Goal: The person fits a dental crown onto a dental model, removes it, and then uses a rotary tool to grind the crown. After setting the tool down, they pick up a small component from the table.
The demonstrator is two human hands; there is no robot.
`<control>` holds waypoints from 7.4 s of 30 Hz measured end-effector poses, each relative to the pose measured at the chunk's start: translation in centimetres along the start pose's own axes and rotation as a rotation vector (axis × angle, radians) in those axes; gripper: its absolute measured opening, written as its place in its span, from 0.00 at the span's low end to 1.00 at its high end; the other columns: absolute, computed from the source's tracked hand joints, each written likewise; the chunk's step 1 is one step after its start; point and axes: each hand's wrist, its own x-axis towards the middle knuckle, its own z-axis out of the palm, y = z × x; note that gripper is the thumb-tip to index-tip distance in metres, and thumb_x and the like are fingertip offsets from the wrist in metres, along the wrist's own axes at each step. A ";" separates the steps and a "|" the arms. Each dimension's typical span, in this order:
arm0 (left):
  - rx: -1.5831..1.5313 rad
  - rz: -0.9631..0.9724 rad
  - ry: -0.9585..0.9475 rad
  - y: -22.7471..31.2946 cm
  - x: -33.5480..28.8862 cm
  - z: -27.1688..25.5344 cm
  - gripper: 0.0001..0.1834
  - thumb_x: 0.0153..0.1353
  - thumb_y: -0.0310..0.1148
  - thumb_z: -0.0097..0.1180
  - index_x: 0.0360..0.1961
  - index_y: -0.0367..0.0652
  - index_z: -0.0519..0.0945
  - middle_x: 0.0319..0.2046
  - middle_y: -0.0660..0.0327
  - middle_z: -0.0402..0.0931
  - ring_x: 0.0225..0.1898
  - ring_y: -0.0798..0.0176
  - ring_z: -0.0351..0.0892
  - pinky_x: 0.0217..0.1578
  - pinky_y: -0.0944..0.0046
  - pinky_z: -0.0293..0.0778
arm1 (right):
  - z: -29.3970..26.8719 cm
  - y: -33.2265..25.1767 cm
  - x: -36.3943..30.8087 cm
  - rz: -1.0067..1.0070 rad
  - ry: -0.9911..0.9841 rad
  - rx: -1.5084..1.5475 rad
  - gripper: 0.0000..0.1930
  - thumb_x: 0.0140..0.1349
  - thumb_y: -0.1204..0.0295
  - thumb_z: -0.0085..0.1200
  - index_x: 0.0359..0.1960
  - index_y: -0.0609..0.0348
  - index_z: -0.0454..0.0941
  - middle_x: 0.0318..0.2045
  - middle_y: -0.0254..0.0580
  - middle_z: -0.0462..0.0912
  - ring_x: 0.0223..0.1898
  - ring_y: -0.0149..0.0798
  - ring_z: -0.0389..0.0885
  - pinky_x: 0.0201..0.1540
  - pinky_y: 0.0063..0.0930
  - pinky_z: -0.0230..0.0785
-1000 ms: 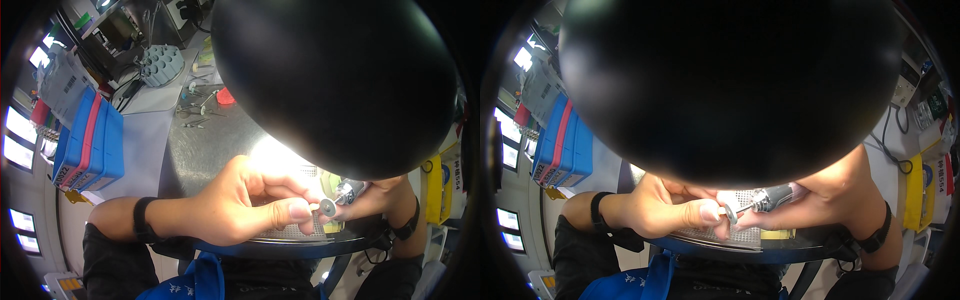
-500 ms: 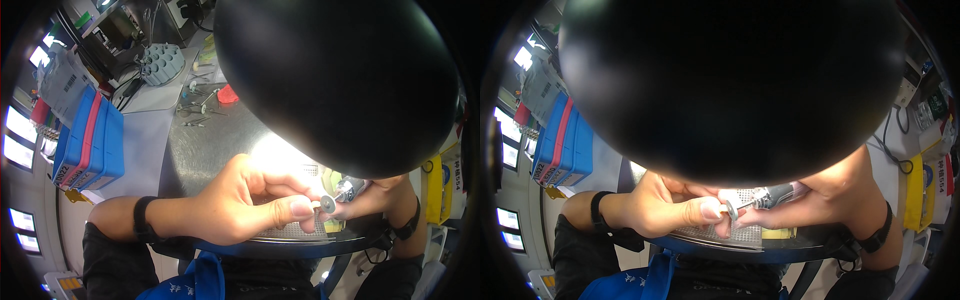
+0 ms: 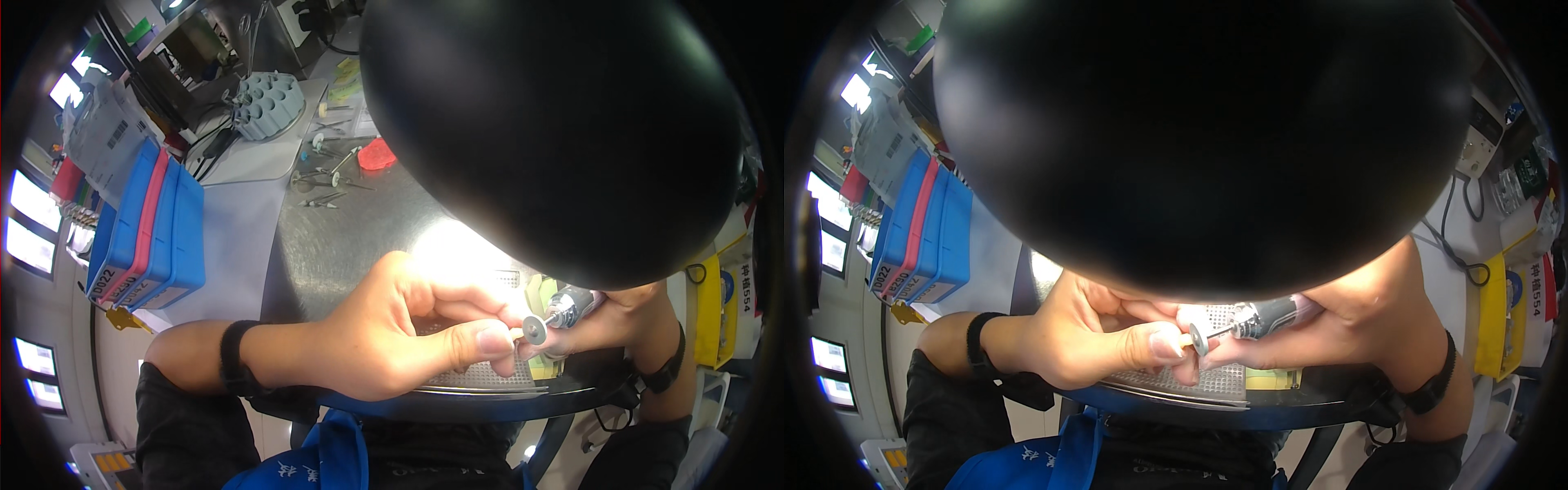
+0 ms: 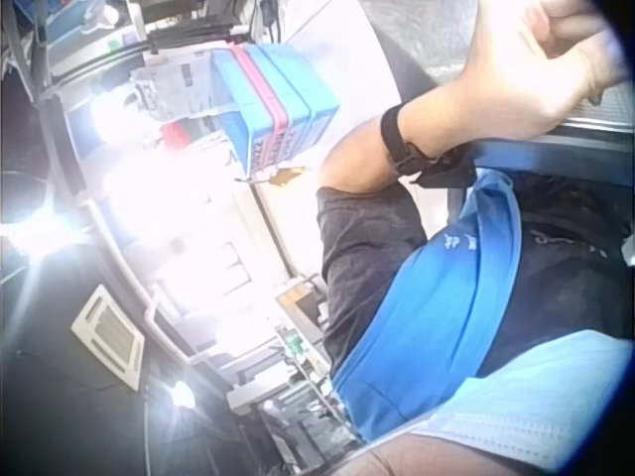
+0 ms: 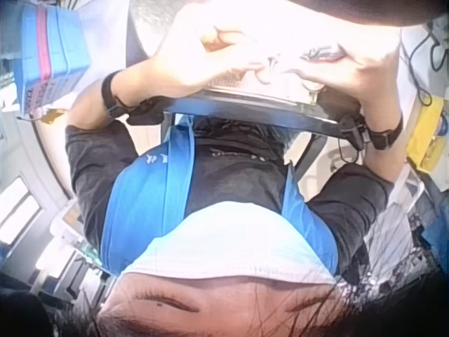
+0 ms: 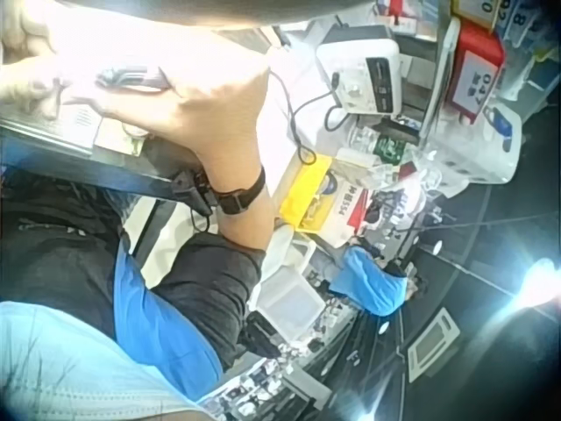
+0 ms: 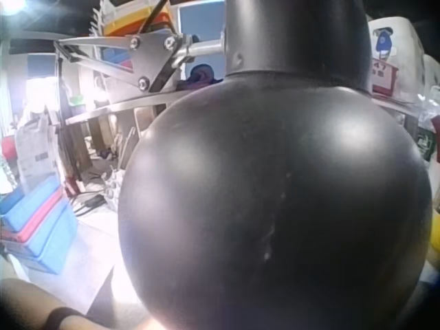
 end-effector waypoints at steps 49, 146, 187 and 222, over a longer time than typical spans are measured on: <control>0.191 0.126 0.113 -0.5 0.3 0.1 0.12 0.61 0.26 0.71 0.47 0.41 0.89 0.30 0.65 0.86 0.21 0.81 0.68 0.21 0.74 0.59 | 1.3 0.3 -1.0 -0.017 0.118 0.238 0.22 0.39 0.66 0.82 0.37 0.62 0.89 0.34 0.41 0.89 0.33 0.37 0.89 0.35 0.24 0.79; 0.466 0.066 -0.050 2.3 0.2 -0.6 0.08 0.59 0.13 0.65 0.41 0.26 0.87 0.41 0.46 0.88 0.44 0.61 0.88 0.49 0.65 0.81 | 1.2 0.5 -0.1 -0.262 0.177 -0.232 0.24 0.39 0.58 0.78 0.37 0.58 0.89 0.29 0.33 0.88 0.29 0.35 0.87 0.36 0.27 0.76; 0.335 0.212 0.042 0.0 0.3 -0.3 0.08 0.62 0.23 0.66 0.42 0.35 0.89 0.32 0.55 0.88 0.30 0.67 0.85 0.33 0.69 0.76 | 1.2 0.6 0.5 -0.270 0.191 -0.014 0.26 0.40 0.60 0.80 0.41 0.60 0.88 0.35 0.38 0.89 0.33 0.38 0.88 0.38 0.28 0.78; 0.575 0.104 -0.046 2.5 0.0 -0.3 0.09 0.59 0.12 0.65 0.41 0.25 0.86 0.38 0.43 0.88 0.41 0.60 0.88 0.46 0.65 0.82 | 0.0 -0.9 0.0 -0.091 0.006 -0.156 0.20 0.43 0.58 0.77 0.35 0.57 0.89 0.26 0.32 0.86 0.26 0.33 0.85 0.30 0.25 0.74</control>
